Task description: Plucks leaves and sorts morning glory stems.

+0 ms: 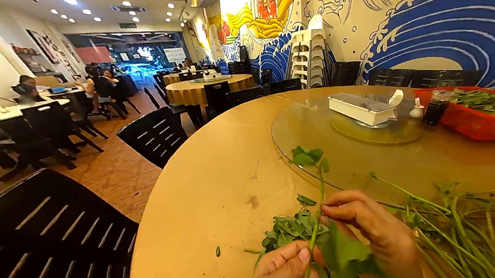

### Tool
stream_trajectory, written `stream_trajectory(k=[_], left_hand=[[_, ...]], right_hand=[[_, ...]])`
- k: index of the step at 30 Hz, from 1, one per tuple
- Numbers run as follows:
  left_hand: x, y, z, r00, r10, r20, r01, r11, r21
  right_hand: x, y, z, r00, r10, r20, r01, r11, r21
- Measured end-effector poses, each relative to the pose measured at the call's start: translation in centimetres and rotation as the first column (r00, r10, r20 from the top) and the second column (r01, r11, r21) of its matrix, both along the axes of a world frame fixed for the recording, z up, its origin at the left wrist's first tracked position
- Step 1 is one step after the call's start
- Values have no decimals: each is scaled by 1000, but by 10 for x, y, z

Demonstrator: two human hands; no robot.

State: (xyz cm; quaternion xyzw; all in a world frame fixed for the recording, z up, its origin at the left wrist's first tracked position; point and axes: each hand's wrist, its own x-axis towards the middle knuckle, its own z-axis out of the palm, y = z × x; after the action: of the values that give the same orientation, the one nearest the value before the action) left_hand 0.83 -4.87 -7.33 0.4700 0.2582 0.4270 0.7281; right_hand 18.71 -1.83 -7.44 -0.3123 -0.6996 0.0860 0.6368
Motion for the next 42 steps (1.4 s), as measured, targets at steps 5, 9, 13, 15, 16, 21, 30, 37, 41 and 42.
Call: stream_trajectory(k=[5,9,13,15,16,21,30,37,41,42], left_hand=[[4,-3,-4,995,-50,91,48,999,23],[4,-1,-4,995,33,91,-33,999,7],[-9,9,3,944,330,-12,-330,944,29],[-22,17,6,878,478,-10,-477,878,36],[-29,20,7,849,528,0,-528,849,33],[-49,34,9,743,669,22,-667,743,-54],[-18,4,49,772,633,51,-634,761,138],[43,-17,84,917,374,-138,-253,813,525],[22,4,85,917,207,-342,-6,862,507],[11,9,86,889,237,-391,-5,861,509]], right_hand=[[-14,-10,-14,988,-64,142,56,997,62],[-23,-17,-16,986,141,-84,-154,973,-172],[-22,-27,2,948,191,-255,-231,964,-136],[-11,-31,19,951,149,-271,-182,978,-99],[-4,-32,28,965,117,-235,-146,983,-111],[23,-34,46,854,43,518,293,784,-548],[48,-62,71,931,196,308,57,756,-652],[50,-101,67,922,344,-175,-366,635,-680],[86,-118,71,981,10,-194,-159,618,-770],[96,-122,70,984,-21,-179,-131,598,-790]])
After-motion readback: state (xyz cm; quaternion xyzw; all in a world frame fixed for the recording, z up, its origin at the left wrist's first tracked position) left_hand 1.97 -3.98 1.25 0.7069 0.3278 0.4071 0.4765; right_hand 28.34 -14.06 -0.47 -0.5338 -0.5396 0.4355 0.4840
